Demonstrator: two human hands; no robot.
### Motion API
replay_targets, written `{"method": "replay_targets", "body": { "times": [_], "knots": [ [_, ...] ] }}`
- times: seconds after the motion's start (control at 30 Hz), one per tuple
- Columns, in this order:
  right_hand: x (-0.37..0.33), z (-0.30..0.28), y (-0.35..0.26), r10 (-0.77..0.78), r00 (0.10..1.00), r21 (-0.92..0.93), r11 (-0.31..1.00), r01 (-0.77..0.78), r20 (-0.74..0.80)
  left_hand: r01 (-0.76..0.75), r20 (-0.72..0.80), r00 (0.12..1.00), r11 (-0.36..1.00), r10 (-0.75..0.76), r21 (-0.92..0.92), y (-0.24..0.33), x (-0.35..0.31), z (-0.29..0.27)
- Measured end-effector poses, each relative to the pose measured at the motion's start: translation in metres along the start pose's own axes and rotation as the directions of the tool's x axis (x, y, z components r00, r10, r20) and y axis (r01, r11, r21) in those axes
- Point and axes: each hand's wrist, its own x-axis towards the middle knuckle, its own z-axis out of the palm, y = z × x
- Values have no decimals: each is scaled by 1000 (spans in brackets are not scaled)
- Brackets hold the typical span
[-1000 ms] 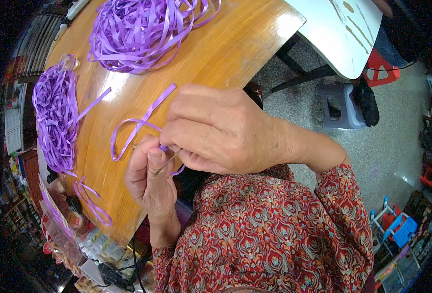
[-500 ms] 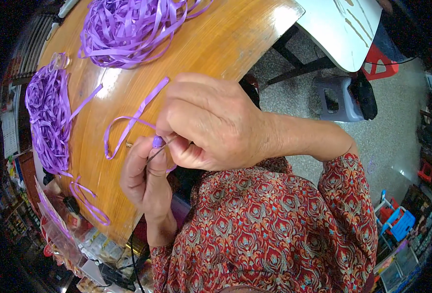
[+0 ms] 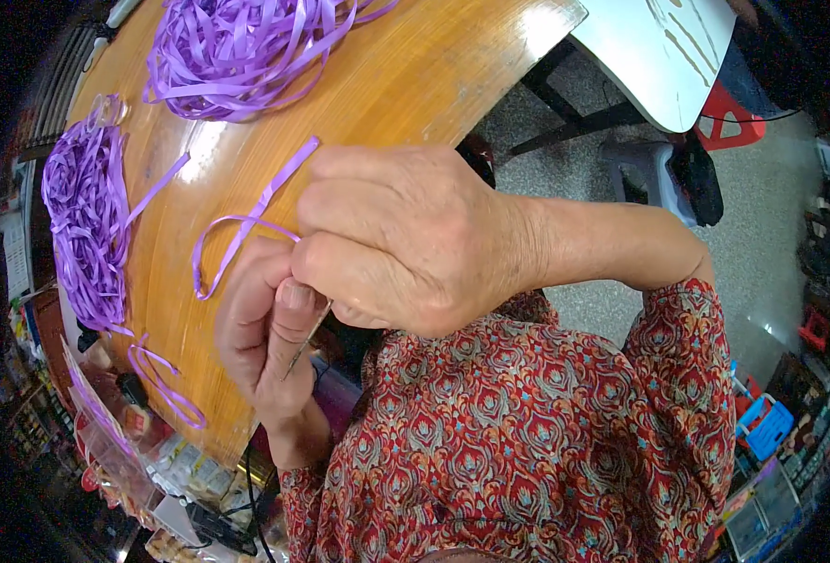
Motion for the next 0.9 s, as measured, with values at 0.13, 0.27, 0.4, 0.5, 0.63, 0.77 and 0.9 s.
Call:
{"method": "replay_targets", "body": {
  "times": [0.13,0.27,0.4,0.5,0.63,0.77,0.9],
  "knots": [
    [-4,-3,-2,30,1000,23,999,-30,-7,7,82,997,995,-15,96,0,-1,3],
    [-9,-5,-2,77,997,63,995,-76,-13,-7,108,994,996,-2,87,-6,-3,5],
    [1,-19,1,182,982,95,978,-185,42,236,243,956,922,-163,-309,-8,-16,8],
    [3,-23,-4,286,949,185,933,-308,135,245,42,964,815,-263,-524,-13,-16,10],
    [7,-29,-5,437,875,303,821,-483,211,184,38,981,857,-190,-481,-15,-19,14],
    [11,-27,-2,351,908,306,860,-409,226,204,29,976,858,-216,-471,-7,-19,17],
    [9,-22,-4,344,908,369,833,-413,241,178,-47,974,873,-223,-455,-6,-20,19]
  ]
}}
